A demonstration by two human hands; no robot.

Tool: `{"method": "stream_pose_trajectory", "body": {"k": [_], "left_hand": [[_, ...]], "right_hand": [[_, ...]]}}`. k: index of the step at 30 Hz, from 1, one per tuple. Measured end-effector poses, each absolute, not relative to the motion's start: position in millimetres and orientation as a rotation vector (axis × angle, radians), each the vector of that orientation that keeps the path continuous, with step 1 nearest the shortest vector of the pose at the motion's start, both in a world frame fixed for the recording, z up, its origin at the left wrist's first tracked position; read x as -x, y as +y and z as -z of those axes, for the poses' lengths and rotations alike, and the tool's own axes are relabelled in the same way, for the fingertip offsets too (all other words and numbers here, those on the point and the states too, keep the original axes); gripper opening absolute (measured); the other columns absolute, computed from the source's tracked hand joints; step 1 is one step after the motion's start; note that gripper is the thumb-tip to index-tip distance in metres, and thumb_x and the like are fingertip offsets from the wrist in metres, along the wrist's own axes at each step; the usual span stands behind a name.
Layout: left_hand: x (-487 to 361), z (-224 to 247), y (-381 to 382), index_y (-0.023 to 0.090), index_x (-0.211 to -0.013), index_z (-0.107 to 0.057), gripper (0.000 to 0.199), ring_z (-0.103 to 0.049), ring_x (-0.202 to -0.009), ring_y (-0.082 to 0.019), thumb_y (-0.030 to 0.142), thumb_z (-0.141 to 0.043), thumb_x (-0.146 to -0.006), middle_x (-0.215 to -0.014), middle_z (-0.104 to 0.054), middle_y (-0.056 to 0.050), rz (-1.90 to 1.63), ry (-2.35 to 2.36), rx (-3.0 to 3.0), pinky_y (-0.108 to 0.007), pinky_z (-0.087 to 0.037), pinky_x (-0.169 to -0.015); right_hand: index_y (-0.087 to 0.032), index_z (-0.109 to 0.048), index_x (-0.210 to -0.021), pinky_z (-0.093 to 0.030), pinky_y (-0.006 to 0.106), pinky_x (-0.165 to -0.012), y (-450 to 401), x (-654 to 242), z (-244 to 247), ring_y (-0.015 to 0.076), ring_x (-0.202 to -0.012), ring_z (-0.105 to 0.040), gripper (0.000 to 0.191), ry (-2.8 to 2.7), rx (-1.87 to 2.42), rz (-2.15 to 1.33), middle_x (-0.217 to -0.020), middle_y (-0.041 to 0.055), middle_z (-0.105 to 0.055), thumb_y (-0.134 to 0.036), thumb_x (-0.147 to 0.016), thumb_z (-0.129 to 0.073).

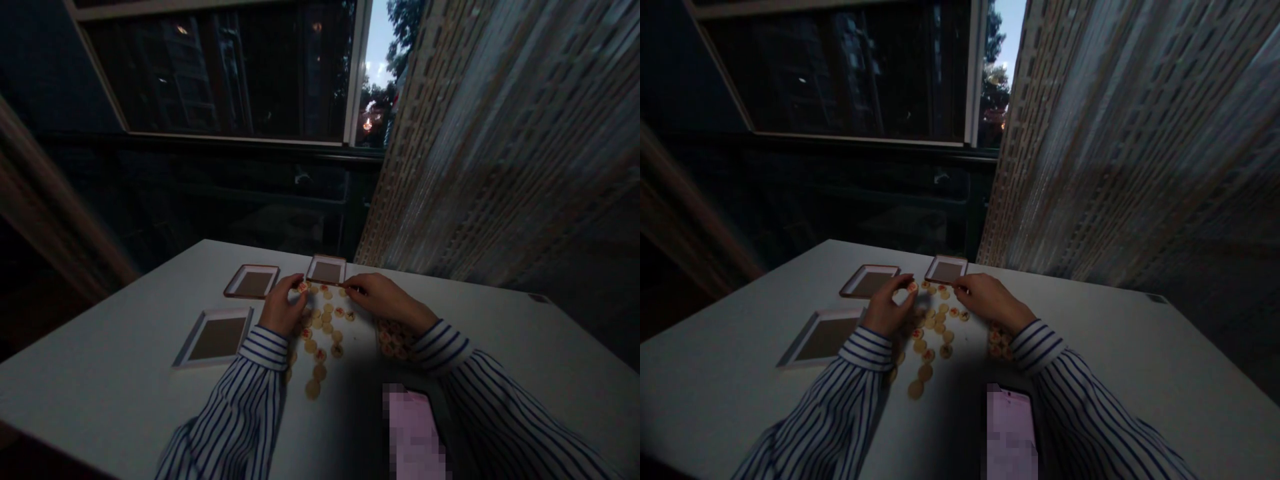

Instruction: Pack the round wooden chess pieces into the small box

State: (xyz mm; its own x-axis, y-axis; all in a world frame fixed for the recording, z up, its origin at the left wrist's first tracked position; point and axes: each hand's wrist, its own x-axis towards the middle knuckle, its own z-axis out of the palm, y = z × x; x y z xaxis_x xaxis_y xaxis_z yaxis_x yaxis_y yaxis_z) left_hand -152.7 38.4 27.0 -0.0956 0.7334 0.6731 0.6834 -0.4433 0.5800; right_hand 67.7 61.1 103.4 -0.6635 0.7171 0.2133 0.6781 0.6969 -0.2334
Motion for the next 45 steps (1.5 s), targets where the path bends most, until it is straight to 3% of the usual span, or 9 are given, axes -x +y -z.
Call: {"method": "stream_pose_trajectory", "body": {"k": [23, 36, 45], "left_hand": [[65.7, -42.5, 23.1, 0.017, -0.105, -0.056, 0.034, -0.060, -0.088, -0.017, 0.026, -0.059, -0.072, -0.101, -0.063, -0.008, -1.421, 1.265, -1.802, -0.032, -0.048, -0.081], [22.3, -40.2, 30.3, 0.015, -0.096, -0.059, 0.028, -0.059, -0.074, -0.012, 0.025, -0.061, -0.070, -0.089, -0.064, -0.006, -1.358, 1.125, -1.655, -0.027, -0.049, -0.071], [7.8, -40.2, 32.9, 0.014, -0.091, -0.060, 0.025, -0.062, -0.076, -0.013, 0.020, -0.063, -0.068, -0.088, -0.066, -0.007, -1.338, 1.083, -1.534, -0.027, -0.050, -0.072]], "right_hand": [[-0.018, -0.066, -0.096, -0.045, 0.027, -0.075, 37.7, -137.4, -100.8, 0.0176, -0.085, -0.061, 0.026, -2.323, 1.130, -0.329, -0.094, 0.0047, -0.068, -0.028, -0.083, -0.045], [-0.019, -0.066, -0.097, -0.046, 0.027, -0.074, 36.3, -154.4, -86.5, 0.0165, -0.083, -0.061, 0.025, -2.198, 1.148, -0.430, -0.094, 0.0047, -0.067, -0.026, -0.082, -0.047], [-0.019, -0.065, -0.098, -0.045, 0.028, -0.075, 37.7, -158.5, -72.8, 0.0164, -0.084, -0.061, 0.025, -2.122, 1.157, -0.508, -0.093, 0.0042, -0.067, -0.024, -0.082, -0.046]]}}
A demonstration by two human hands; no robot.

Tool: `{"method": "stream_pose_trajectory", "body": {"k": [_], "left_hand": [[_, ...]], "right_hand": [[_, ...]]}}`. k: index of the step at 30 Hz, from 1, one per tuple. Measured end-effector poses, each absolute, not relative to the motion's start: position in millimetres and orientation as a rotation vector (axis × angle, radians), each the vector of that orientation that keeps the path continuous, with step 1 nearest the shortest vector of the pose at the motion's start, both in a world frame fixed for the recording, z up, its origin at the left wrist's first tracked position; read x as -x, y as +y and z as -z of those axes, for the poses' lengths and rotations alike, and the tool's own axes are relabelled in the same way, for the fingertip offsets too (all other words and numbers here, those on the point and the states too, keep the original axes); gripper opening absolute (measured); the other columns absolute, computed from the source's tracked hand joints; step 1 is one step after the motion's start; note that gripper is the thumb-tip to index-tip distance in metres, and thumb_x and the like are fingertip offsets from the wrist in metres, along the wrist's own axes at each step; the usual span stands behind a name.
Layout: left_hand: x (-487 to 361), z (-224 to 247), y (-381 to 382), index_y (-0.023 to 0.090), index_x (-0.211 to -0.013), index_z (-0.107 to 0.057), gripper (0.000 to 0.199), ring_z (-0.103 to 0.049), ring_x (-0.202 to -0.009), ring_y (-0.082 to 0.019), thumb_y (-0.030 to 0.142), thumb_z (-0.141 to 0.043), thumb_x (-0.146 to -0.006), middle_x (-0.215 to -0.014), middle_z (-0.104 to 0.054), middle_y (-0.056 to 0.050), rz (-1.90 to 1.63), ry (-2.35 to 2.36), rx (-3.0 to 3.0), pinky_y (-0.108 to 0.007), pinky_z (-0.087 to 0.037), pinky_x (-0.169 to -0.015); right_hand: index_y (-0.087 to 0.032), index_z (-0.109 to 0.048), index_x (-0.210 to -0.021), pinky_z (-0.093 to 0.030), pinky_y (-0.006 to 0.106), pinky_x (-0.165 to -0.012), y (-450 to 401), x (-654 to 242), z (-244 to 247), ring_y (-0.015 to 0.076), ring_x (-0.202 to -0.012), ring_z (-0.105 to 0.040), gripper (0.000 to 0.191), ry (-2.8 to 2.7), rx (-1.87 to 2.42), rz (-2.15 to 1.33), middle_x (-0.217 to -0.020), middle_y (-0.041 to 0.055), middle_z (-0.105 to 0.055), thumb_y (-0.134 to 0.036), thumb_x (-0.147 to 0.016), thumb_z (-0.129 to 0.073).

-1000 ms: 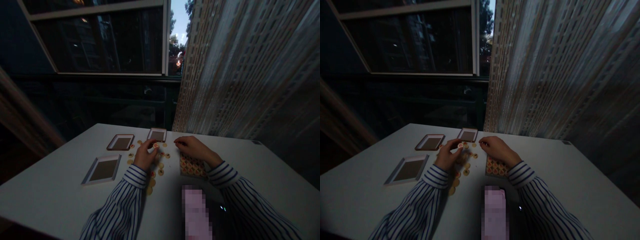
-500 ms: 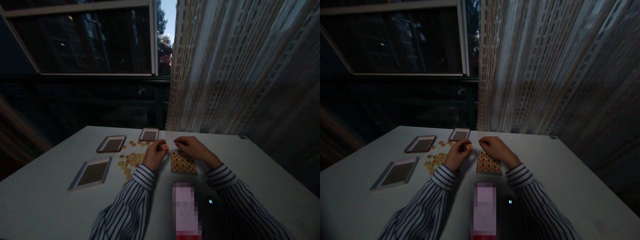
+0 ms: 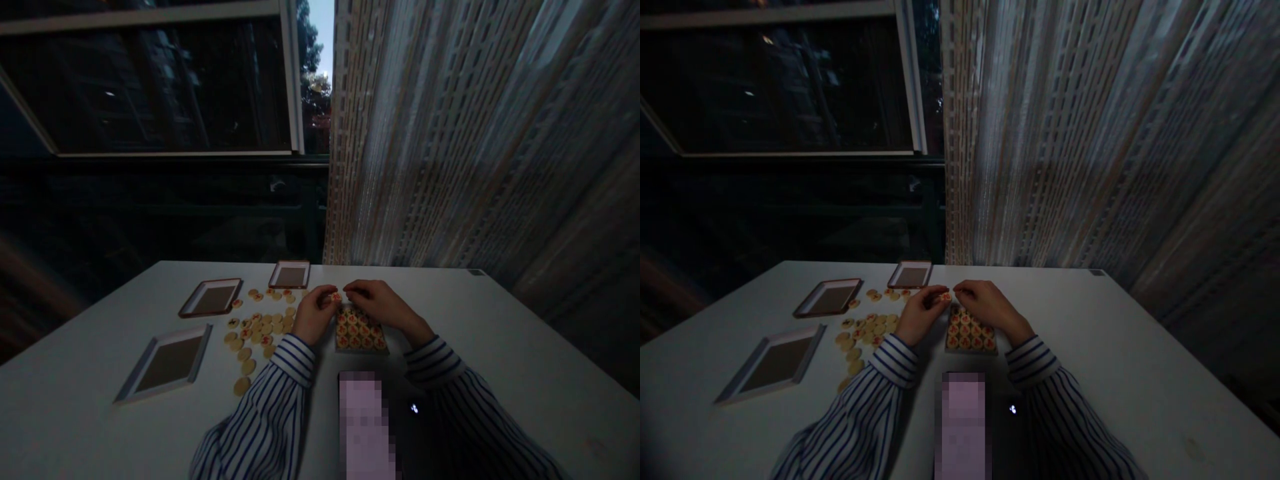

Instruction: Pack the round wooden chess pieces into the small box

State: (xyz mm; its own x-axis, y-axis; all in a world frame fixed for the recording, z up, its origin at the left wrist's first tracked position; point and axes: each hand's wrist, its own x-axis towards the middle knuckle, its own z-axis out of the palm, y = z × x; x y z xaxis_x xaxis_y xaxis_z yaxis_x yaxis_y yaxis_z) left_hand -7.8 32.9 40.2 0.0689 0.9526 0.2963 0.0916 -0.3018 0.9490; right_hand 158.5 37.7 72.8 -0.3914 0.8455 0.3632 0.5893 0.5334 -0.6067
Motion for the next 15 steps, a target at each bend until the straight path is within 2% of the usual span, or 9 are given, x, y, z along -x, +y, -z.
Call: {"method": "stream_pose_trajectory", "body": {"k": [8, 15], "left_hand": [[5.6, -21.4, 36.6, 0.015, -0.092, -0.059, 0.026, -0.063, -0.085, -0.016, 0.021, -0.063, -0.067, -0.091, -0.066, -0.007, -1.350, 1.035, -1.420, -0.031, -0.050, -0.079], [6.6, -17.8, 38.0, 0.013, -0.088, -0.058, 0.027, -0.064, -0.080, -0.016, 0.020, -0.066, -0.063, -0.085, -0.067, -0.007, -1.360, 1.001, -1.256, -0.031, -0.051, -0.076]], "right_hand": [[-0.018, -0.065, -0.095, -0.045, 0.026, -0.073, 42.7, -162.2, -65.4, 0.0156, -0.082, -0.061, 0.025, -2.126, 1.199, -0.508, -0.092, 0.0043, -0.068, -0.025, -0.081, -0.046], [-0.017, -0.066, -0.089, -0.043, 0.024, -0.069, 48.8, -153.8, -71.8, 0.0150, -0.077, -0.060, 0.023, -2.246, 1.206, -0.457, -0.085, 0.0039, -0.067, -0.023, -0.080, -0.046]]}}
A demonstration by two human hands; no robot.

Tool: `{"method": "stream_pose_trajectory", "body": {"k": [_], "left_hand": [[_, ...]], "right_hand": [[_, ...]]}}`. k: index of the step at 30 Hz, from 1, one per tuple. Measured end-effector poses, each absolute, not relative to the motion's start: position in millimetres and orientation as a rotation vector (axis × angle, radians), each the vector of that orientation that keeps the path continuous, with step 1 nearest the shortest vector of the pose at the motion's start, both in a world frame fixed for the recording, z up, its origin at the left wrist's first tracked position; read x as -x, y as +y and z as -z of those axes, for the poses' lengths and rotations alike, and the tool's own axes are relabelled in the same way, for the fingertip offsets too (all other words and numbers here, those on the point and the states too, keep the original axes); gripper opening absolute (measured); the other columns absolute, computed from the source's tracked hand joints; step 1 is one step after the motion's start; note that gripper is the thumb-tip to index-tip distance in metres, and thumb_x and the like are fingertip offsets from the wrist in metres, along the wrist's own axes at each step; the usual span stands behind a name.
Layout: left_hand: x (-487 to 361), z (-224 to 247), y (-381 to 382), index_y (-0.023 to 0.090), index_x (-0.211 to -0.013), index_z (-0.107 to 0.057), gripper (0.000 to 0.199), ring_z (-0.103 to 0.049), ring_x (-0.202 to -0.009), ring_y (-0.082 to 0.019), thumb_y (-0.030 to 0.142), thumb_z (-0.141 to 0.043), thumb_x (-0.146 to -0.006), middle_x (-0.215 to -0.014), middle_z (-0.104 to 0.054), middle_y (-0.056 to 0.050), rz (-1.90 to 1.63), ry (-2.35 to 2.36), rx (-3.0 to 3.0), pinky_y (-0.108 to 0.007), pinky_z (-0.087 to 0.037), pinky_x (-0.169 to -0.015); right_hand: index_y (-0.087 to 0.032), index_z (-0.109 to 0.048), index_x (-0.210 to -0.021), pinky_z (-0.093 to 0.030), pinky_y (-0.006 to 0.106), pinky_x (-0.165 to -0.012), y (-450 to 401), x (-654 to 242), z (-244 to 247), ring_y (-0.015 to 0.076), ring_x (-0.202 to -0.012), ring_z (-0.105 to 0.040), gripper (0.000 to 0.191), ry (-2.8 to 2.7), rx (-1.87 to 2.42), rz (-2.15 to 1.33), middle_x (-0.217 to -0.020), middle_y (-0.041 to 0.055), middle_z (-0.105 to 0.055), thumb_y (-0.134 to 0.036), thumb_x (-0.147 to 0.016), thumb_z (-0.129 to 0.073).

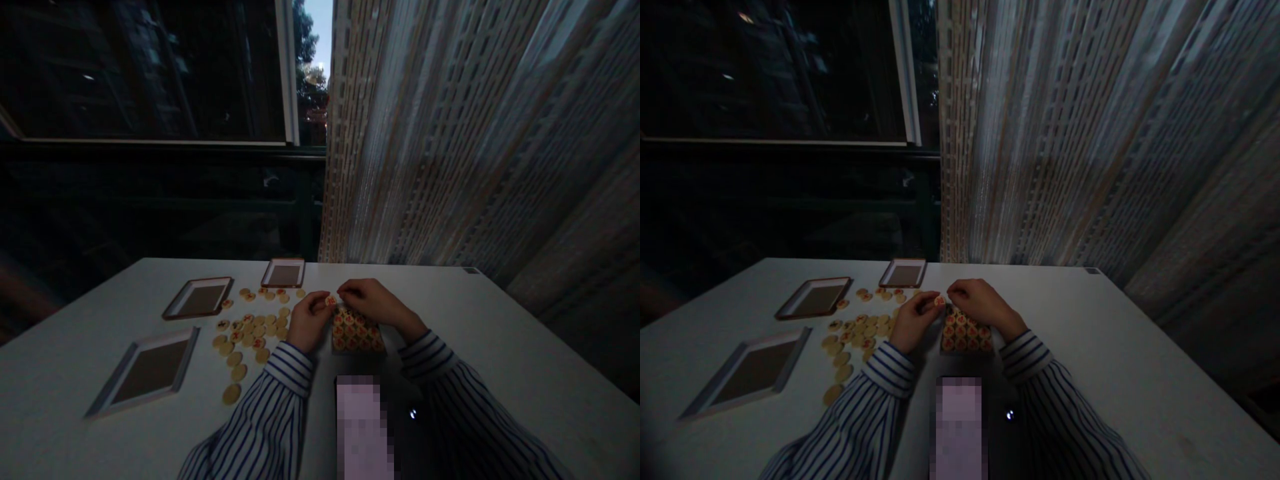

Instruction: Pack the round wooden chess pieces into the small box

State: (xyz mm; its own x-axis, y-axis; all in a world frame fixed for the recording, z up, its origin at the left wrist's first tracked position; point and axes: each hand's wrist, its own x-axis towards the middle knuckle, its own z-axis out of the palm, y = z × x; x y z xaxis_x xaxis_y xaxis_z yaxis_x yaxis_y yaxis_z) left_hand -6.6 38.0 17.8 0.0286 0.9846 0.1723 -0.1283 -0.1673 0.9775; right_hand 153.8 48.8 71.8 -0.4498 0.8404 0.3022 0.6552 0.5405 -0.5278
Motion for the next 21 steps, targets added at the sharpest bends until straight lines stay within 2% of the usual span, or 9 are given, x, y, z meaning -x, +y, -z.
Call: {"method": "stream_pose_trajectory", "body": {"k": [9, 15, 21], "left_hand": [[6.8, -12.0, 39.4, 0.015, -0.077, -0.056, 0.027, -0.063, -0.069, -0.014, 0.020, -0.072, -0.055, -0.069, -0.066, -0.002, -1.398, 1.001, -1.122, -0.027, -0.051, -0.068], [9.2, -5.5, 43.4, 0.013, -0.077, -0.060, 0.027, -0.063, -0.074, -0.015, 0.026, -0.073, -0.056, -0.074, -0.067, -0.004, -1.406, 1.051, -1.096, -0.029, -0.050, -0.073], [10.0, -1.2, 45.7, 0.013, -0.079, -0.063, 0.029, -0.063, -0.072, -0.015, 0.030, -0.073, -0.058, -0.074, -0.068, -0.006, -1.400, 1.042, -1.082, -0.028, -0.050, -0.071]], "right_hand": [[-0.017, -0.066, -0.087, -0.042, 0.024, -0.068, 52.5, -144.1, -65.6, 0.0151, -0.076, -0.059, 0.020, -2.255, 1.201, -0.474, -0.083, 0.0033, -0.067, -0.022, -0.077, -0.050], [-0.018, -0.066, -0.088, -0.042, 0.024, -0.068, 53.9, -142.3, -63.5, 0.0155, -0.076, -0.059, 0.019, -2.269, 1.219, -0.497, -0.083, 0.0035, -0.067, -0.022, -0.077, -0.051], [-0.017, -0.065, -0.088, -0.042, 0.024, -0.067, 54.7, -141.2, -62.0, 0.0150, -0.075, -0.059, 0.019, -2.261, 1.190, -0.498, -0.083, 0.0037, -0.067, -0.024, -0.077, -0.051]]}}
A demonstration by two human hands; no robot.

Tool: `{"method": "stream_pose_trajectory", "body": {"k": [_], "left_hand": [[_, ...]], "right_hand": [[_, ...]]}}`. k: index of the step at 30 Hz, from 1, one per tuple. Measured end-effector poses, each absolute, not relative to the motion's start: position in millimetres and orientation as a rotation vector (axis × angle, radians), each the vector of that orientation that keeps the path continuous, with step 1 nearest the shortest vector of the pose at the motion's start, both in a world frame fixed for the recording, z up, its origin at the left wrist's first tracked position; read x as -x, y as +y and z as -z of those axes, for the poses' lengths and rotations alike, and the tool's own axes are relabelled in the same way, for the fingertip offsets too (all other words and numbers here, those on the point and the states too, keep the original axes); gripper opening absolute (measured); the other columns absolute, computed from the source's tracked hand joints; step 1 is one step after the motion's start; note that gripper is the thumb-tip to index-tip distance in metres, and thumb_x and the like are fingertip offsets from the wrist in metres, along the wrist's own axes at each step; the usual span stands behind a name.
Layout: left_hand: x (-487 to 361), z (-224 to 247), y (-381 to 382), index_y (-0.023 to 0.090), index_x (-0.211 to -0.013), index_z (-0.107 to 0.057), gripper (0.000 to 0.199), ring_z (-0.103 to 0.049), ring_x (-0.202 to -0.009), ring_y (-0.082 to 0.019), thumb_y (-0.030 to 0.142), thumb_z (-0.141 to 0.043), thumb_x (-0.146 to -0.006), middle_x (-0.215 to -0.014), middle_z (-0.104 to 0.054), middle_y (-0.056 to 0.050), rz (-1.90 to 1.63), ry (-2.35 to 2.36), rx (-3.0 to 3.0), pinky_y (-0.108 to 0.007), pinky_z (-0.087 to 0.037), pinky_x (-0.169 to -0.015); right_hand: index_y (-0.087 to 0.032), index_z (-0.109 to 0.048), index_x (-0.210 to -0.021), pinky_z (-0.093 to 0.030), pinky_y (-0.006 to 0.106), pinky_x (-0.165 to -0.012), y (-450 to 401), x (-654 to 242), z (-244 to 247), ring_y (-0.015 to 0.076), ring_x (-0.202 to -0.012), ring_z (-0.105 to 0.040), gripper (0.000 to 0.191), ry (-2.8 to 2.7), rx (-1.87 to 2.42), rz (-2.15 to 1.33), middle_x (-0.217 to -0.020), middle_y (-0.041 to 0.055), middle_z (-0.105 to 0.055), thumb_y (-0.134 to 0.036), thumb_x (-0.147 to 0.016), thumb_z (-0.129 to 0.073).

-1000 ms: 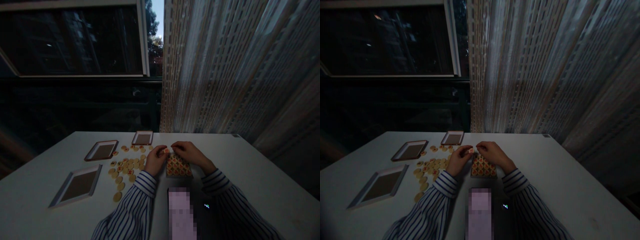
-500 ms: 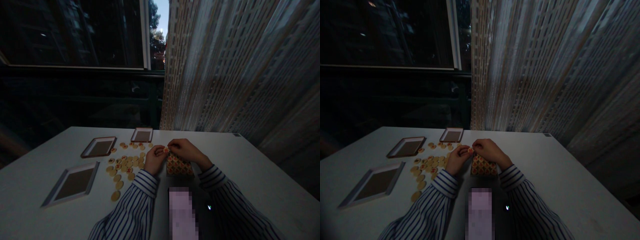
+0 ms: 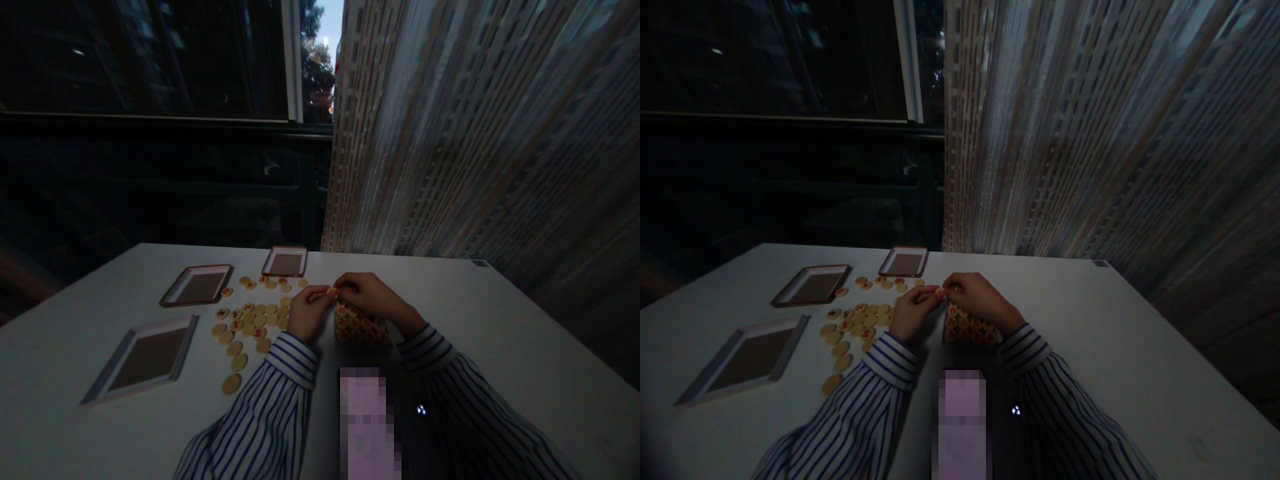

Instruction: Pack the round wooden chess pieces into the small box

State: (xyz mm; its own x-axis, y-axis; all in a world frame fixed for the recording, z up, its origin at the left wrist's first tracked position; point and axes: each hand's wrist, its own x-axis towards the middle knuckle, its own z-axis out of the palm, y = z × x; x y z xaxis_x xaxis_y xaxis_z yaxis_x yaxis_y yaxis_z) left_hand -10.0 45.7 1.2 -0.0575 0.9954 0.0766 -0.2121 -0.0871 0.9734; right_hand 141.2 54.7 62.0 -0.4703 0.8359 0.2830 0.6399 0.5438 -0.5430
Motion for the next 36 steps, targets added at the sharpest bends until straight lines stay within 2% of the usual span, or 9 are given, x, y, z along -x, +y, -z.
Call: {"method": "stream_pose_trajectory", "body": {"k": [6, 14, 22, 31, 36], "left_hand": [[10.4, -2.8, 45.4, 0.013, -0.080, -0.067, 0.030, -0.063, -0.070, -0.015, 0.031, -0.072, -0.057, -0.076, -0.069, -0.006, -1.395, 1.047, -1.053, -0.028, -0.051, -0.069], [11.9, 2.3, 48.5, 0.015, -0.086, -0.069, 0.029, -0.063, -0.073, -0.015, 0.033, -0.067, -0.064, -0.082, -0.070, -0.005, -1.365, 1.016, -1.061, -0.028, -0.051, -0.073], [12.1, 1.0, 47.1, 0.015, -0.087, -0.068, 0.028, -0.062, -0.072, -0.014, 0.031, -0.067, -0.064, -0.082, -0.070, -0.005, -1.405, 1.045, -1.035, -0.028, -0.051, -0.072], [13.7, -0.9, 45.5, 0.014, -0.083, -0.068, 0.026, -0.060, -0.068, -0.014, 0.034, -0.065, -0.065, -0.076, -0.068, -0.005, -1.435, 1.180, -1.176, -0.025, -0.048, -0.066], [12.8, -1.5, 45.1, 0.014, -0.083, -0.069, 0.026, -0.059, -0.072, -0.014, 0.033, -0.064, -0.066, -0.079, -0.068, -0.006, -1.452, 1.173, -1.173, -0.024, -0.047, -0.068]], "right_hand": [[-0.018, -0.064, -0.090, -0.042, 0.024, -0.069, 54.6, -140.6, -59.4, 0.0147, -0.077, -0.059, 0.020, -2.251, 1.170, -0.504, -0.085, 0.0034, -0.067, -0.019, -0.076, -0.050], [-0.018, -0.064, -0.093, -0.042, 0.024, -0.071, 56.4, -142.9, -59.7, 0.0145, -0.078, -0.059, 0.021, -2.263, 1.150, -0.492, -0.086, 0.0029, -0.067, -0.018, -0.077, -0.050], [-0.020, -0.062, -0.097, -0.042, 0.024, -0.068, 53.6, -141.5, -61.0, 0.0136, -0.075, -0.058, 0.023, -2.340, 1.109, -0.476, -0.087, 0.0019, -0.066, -0.025, -0.078, -0.051], [-0.018, -0.062, -0.100, -0.041, 0.027, -0.073, 53.9, -139.8, -61.2, 0.0154, -0.079, -0.057, 0.025, -2.398, 1.133, -0.306, -0.092, 0.0048, -0.065, -0.028, -0.078, -0.054], [-0.018, -0.061, -0.102, -0.041, 0.029, -0.074, 52.5, -139.3, -63.2, 0.0167, -0.082, -0.057, 0.027, -2.425, 1.169, -0.278, -0.094, 0.0055, -0.064, -0.028, -0.078, -0.054]]}}
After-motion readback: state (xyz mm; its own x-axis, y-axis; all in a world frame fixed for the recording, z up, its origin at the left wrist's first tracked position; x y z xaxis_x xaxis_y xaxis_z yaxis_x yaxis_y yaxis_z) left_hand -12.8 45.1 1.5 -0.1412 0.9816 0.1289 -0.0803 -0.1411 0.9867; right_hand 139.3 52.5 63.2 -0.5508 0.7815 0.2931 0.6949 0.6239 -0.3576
